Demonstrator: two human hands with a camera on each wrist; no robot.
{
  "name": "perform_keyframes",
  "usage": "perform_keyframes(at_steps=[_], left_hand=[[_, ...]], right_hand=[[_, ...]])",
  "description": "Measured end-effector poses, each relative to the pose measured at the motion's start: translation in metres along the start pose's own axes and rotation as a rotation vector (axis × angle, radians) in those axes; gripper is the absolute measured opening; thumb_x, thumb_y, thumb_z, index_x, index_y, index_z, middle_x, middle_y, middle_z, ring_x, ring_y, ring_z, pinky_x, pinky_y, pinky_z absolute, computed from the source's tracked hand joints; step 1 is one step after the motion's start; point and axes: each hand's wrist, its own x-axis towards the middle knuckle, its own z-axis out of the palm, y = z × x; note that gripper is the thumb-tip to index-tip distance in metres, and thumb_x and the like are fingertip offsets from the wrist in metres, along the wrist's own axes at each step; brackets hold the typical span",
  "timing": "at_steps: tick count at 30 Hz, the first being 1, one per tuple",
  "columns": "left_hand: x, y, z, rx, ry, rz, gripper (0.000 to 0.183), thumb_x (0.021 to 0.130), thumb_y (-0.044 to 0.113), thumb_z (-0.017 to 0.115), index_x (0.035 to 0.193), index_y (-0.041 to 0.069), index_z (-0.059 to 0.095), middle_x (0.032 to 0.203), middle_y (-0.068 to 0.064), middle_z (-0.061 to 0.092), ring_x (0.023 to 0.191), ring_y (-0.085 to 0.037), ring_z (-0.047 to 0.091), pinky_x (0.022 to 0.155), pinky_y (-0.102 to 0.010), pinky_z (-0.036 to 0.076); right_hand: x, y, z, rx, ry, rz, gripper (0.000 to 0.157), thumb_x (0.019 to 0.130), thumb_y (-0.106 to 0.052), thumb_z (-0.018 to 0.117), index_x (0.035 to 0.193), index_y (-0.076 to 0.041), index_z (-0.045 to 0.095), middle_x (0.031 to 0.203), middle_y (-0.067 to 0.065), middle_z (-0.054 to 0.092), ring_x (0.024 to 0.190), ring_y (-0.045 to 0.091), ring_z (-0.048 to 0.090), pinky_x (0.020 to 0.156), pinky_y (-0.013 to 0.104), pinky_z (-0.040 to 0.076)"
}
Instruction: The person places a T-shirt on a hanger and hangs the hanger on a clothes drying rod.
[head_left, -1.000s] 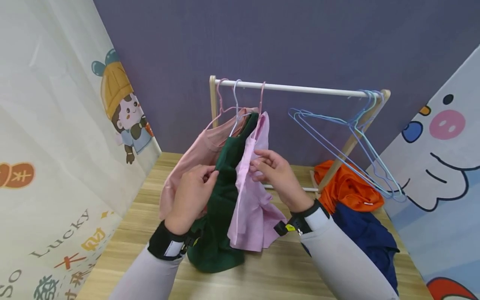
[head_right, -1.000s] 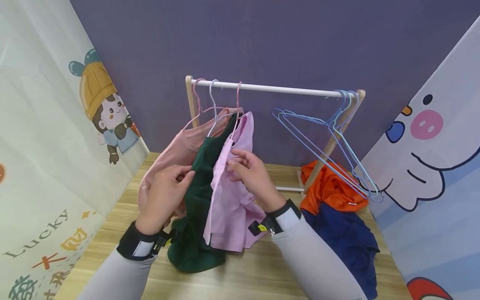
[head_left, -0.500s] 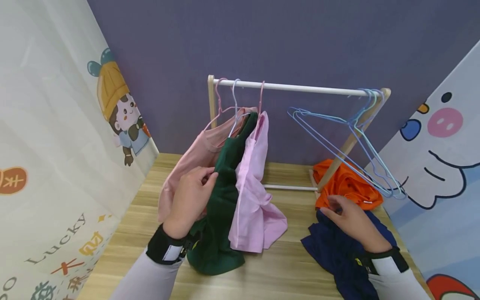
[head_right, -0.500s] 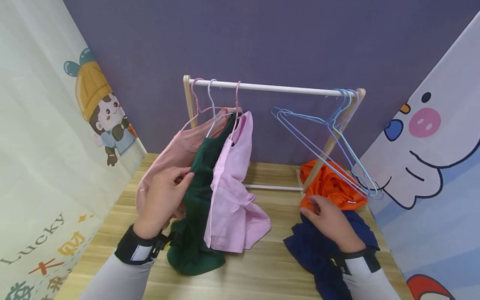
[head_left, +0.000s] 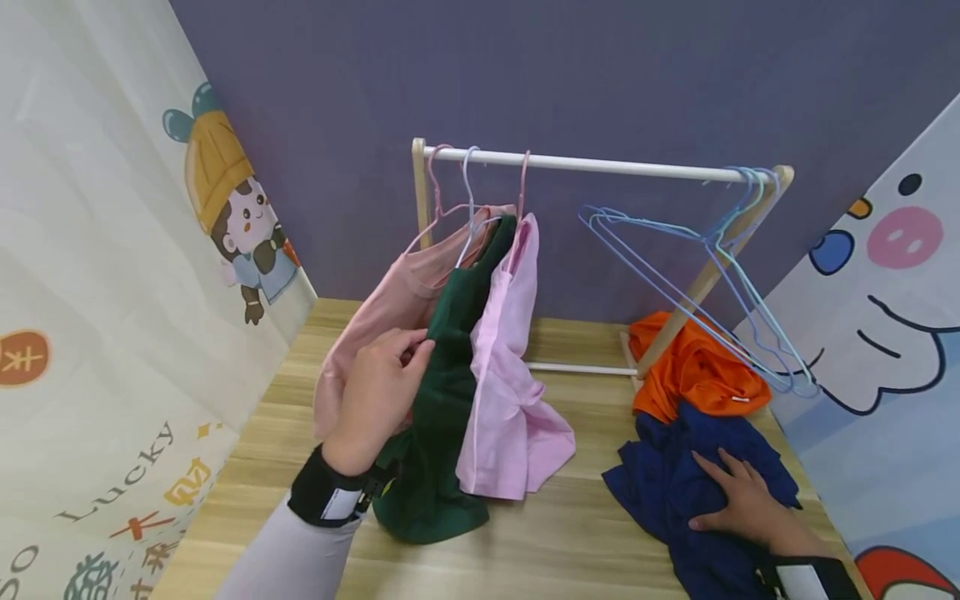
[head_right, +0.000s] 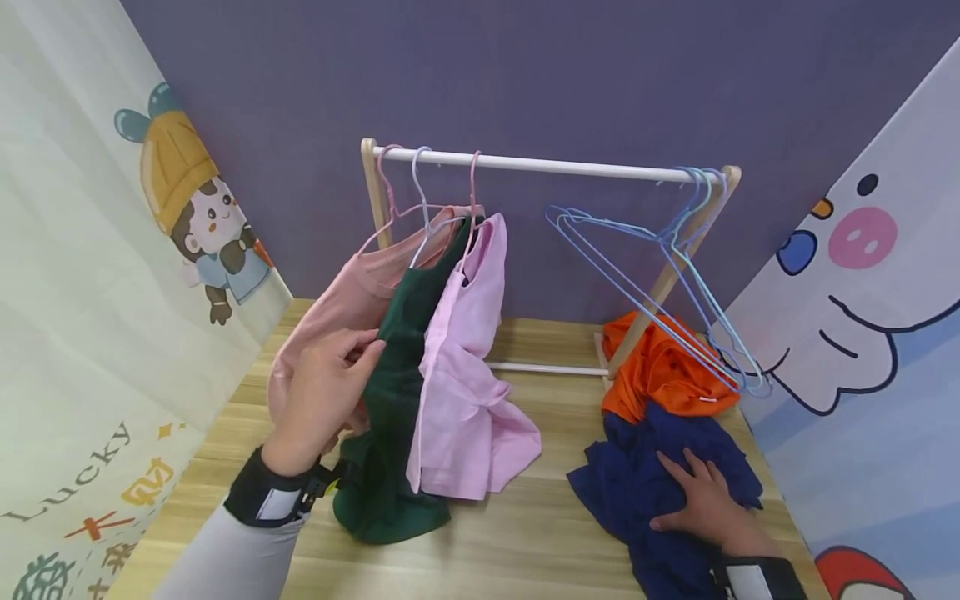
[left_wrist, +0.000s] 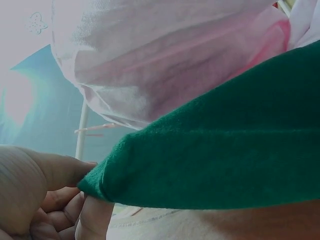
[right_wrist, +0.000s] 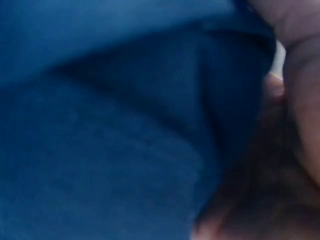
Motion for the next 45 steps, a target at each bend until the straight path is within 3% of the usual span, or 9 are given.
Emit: perform_keyframes(at_steps=[12, 16, 25, 28, 32, 35, 38, 40, 45], left_hand=[[0.001, -0.002, -0.001, 0.012, -0.014, -0.024, 0.022, 0.100, 0.023, 0.070, 0.112, 0.007, 0.079, 0.092, -0.008, 0.075, 0.078, -0.021, 0.068, 0.073, -0.038, 0.059], [0.002, -0.003, -0.001, 0.016, -0.017, -0.026, 0.022, 0.101, 0.023, 0.070, 0.113, 0.007, 0.078, 0.093, -0.009, 0.076, 0.080, -0.022, 0.068, 0.074, -0.038, 0.059], [0.003, -0.002, -0.001, 0.014, -0.015, -0.020, 0.022, 0.100, 0.023, 0.070, 0.112, 0.006, 0.078, 0.092, -0.009, 0.075, 0.080, -0.022, 0.068, 0.073, -0.038, 0.059], [0.003, -0.002, 0.000, 0.010, -0.017, -0.018, 0.022, 0.100, 0.023, 0.070, 0.112, 0.006, 0.078, 0.091, -0.009, 0.075, 0.079, -0.022, 0.068, 0.073, -0.038, 0.058], [0.004, -0.002, 0.001, -0.002, -0.016, -0.019, 0.022, 0.101, 0.022, 0.070, 0.112, 0.006, 0.078, 0.092, -0.009, 0.075, 0.080, -0.022, 0.068, 0.074, -0.038, 0.058], [0.004, -0.002, 0.001, -0.005, -0.014, -0.020, 0.021, 0.101, 0.022, 0.069, 0.112, 0.006, 0.078, 0.092, -0.009, 0.075, 0.080, -0.022, 0.067, 0.075, -0.039, 0.058], [0.004, -0.001, 0.000, -0.005, -0.016, -0.024, 0.021, 0.101, 0.022, 0.069, 0.112, 0.006, 0.078, 0.093, -0.009, 0.075, 0.080, -0.022, 0.067, 0.075, -0.038, 0.058], [0.004, 0.000, 0.000, -0.005, -0.020, -0.029, 0.021, 0.101, 0.022, 0.069, 0.112, 0.006, 0.078, 0.093, -0.009, 0.075, 0.080, -0.022, 0.067, 0.075, -0.038, 0.058], [0.004, 0.000, 0.001, 0.005, -0.025, -0.037, 0.022, 0.101, 0.022, 0.069, 0.112, 0.006, 0.078, 0.094, -0.009, 0.075, 0.081, -0.022, 0.067, 0.075, -0.040, 0.058]], right_hand=[[-0.005, -0.010, 0.007, -0.024, -0.031, 0.065, 0.120, 0.068, -0.068, 0.086, 0.155, -0.001, 0.039, 0.149, 0.052, 0.026, 0.123, 0.081, 0.028, 0.093, 0.087, 0.033], [-0.010, -0.021, 0.011, -0.032, -0.028, 0.094, 0.123, 0.067, -0.075, 0.082, 0.156, -0.002, 0.039, 0.147, 0.050, 0.029, 0.121, 0.079, 0.030, 0.086, 0.085, 0.040], [-0.014, -0.058, 0.018, -0.060, 0.110, 0.046, 0.094, 0.073, -0.061, 0.086, 0.142, -0.003, 0.057, 0.116, 0.028, 0.055, 0.095, 0.044, 0.052, 0.074, 0.063, 0.053], [-0.012, -0.073, 0.021, -0.007, 0.098, 0.052, 0.096, 0.075, -0.065, 0.083, 0.142, -0.001, 0.057, 0.110, 0.021, 0.056, 0.092, 0.036, 0.054, 0.076, 0.058, 0.053], [-0.010, -0.092, 0.019, 0.154, 0.044, 0.006, 0.101, 0.080, -0.066, 0.079, 0.150, 0.001, 0.050, 0.125, 0.026, 0.057, 0.110, 0.042, 0.060, 0.091, 0.061, 0.053], [-0.010, -0.106, 0.015, 0.307, -0.026, -0.052, 0.097, 0.085, -0.054, 0.081, 0.154, 0.002, 0.043, 0.143, 0.033, 0.049, 0.128, 0.049, 0.053, 0.100, 0.066, 0.049], [-0.007, -0.119, 0.016, 0.378, -0.064, -0.083, 0.090, 0.086, -0.041, 0.084, 0.154, 0.001, 0.043, 0.147, 0.033, 0.045, 0.131, 0.050, 0.051, 0.102, 0.065, 0.048], [-0.003, -0.128, 0.021, 0.365, -0.052, -0.099, 0.086, 0.084, -0.034, 0.086, 0.152, 0.001, 0.046, 0.142, 0.030, 0.048, 0.127, 0.047, 0.053, 0.101, 0.063, 0.049], [0.010, -0.153, 0.038, 0.184, 0.061, -0.107, 0.080, 0.078, -0.028, 0.091, 0.145, -0.001, 0.057, 0.119, 0.017, 0.056, 0.102, 0.028, 0.062, 0.090, 0.050, 0.055]])
